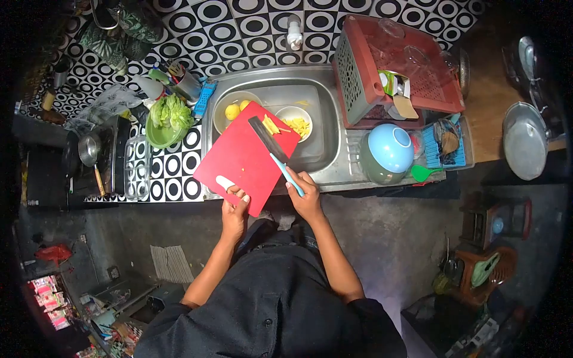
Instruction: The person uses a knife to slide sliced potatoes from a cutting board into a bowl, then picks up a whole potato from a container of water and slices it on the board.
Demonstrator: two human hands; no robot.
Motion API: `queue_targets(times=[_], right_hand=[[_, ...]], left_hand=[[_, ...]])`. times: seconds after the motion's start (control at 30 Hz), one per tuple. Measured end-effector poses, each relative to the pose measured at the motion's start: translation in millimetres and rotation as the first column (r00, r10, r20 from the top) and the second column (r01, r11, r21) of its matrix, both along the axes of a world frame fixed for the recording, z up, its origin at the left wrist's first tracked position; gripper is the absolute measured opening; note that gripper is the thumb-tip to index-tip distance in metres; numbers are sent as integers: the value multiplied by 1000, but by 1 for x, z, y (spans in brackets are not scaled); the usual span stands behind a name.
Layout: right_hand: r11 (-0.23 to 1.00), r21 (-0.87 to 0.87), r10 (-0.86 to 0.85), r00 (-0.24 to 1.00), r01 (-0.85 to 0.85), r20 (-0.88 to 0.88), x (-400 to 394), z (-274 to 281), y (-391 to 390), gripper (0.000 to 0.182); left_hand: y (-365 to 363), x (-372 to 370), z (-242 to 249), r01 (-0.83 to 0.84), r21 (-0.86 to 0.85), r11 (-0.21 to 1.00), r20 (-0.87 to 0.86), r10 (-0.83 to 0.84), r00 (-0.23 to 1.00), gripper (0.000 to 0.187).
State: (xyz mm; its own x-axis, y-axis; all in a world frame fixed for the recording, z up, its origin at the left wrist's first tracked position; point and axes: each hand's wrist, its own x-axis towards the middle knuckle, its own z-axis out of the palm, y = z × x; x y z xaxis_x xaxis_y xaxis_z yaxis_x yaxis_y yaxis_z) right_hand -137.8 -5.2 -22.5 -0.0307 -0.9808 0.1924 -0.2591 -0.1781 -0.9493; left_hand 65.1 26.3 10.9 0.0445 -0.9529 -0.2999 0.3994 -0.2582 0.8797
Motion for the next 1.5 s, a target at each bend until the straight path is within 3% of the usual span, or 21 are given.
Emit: queue_targets(times=[0.73, 0.97, 1.2, 1.5], right_hand=[[970, 35, -236, 966, 241, -108, -4, -15, -1, 38], [970, -60, -239, 968, 234, -82, 35, 16, -3, 40], [987, -149, -83, 985, 60, -153, 105, 37, -16, 42], [938, -58, 319, 916, -342, -242, 192, 33, -12, 42]], left_hand=[[-14, 67, 24, 122, -28, 992, -56, -123, 991, 30], [-8, 133, 32, 10, -16, 1000, -248, -14, 969, 31], [14, 203, 7, -176, -6, 984, -438, 155, 886, 29], [90, 237, -58, -335, 137, 932, -519, 356, 777, 29]])
